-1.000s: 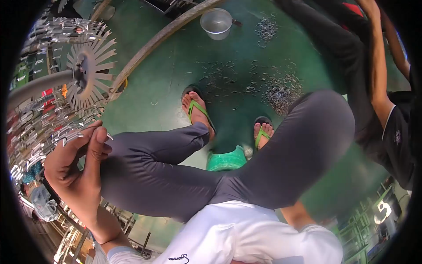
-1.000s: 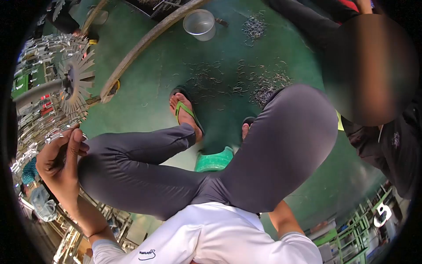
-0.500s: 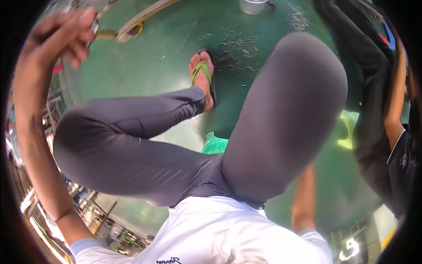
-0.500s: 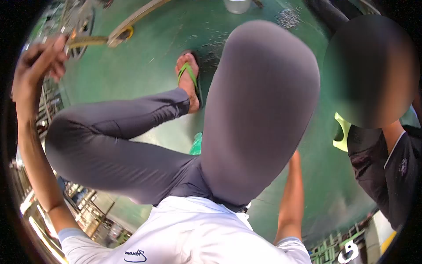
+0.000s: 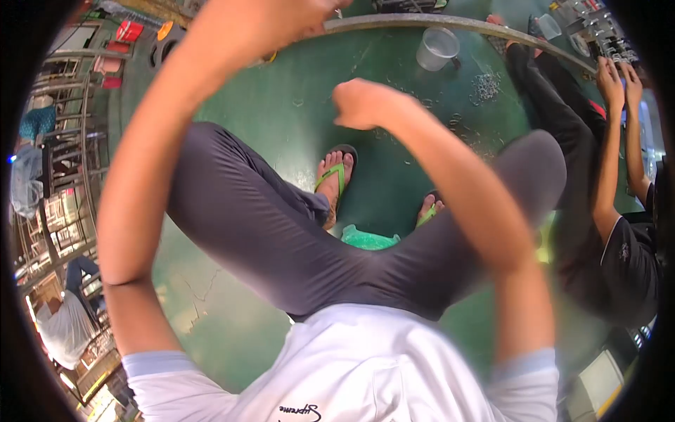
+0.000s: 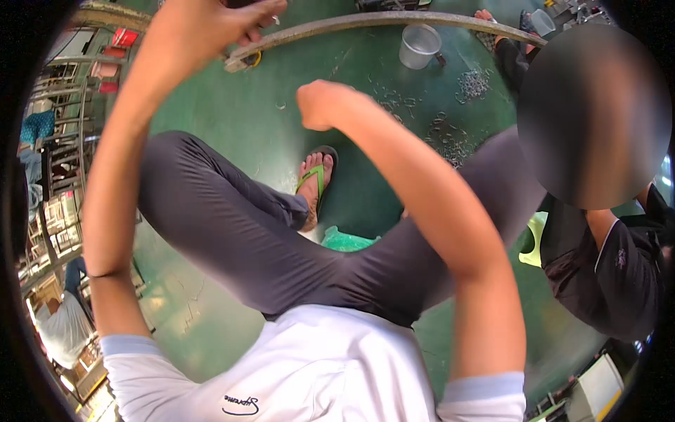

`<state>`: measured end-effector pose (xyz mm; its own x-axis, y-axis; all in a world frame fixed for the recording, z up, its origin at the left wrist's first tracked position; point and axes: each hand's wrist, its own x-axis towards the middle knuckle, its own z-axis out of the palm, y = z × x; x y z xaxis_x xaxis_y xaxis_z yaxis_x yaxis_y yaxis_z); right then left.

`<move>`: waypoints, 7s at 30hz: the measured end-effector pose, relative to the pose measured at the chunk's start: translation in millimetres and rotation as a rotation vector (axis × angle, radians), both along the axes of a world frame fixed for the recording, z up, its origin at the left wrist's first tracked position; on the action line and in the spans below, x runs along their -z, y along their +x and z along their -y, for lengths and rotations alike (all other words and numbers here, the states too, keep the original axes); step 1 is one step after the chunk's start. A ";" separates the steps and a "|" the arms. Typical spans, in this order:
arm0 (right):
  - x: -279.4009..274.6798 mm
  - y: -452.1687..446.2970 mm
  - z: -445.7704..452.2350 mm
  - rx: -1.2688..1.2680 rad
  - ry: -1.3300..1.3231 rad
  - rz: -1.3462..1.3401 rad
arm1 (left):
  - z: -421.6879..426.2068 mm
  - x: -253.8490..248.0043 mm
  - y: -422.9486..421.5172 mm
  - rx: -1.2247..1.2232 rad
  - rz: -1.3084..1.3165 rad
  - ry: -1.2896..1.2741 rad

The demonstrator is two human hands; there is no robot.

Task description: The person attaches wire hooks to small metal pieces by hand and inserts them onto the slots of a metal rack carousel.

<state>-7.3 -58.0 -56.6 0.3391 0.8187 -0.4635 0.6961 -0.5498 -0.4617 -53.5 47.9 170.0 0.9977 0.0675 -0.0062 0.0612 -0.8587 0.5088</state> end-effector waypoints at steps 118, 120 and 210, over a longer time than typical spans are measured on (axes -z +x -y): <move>252.2 122.0 152.6 0.427 -0.007 0.257 | -18.9 79.7 29.3 -0.103 0.325 -0.457; 251.3 120.7 148.4 0.436 -0.034 0.246 | -18.8 78.1 31.0 -0.105 0.312 -0.488; -144.6 120.0 -38.9 0.396 0.740 0.096 | -70.2 170.9 51.5 -0.811 0.338 -1.888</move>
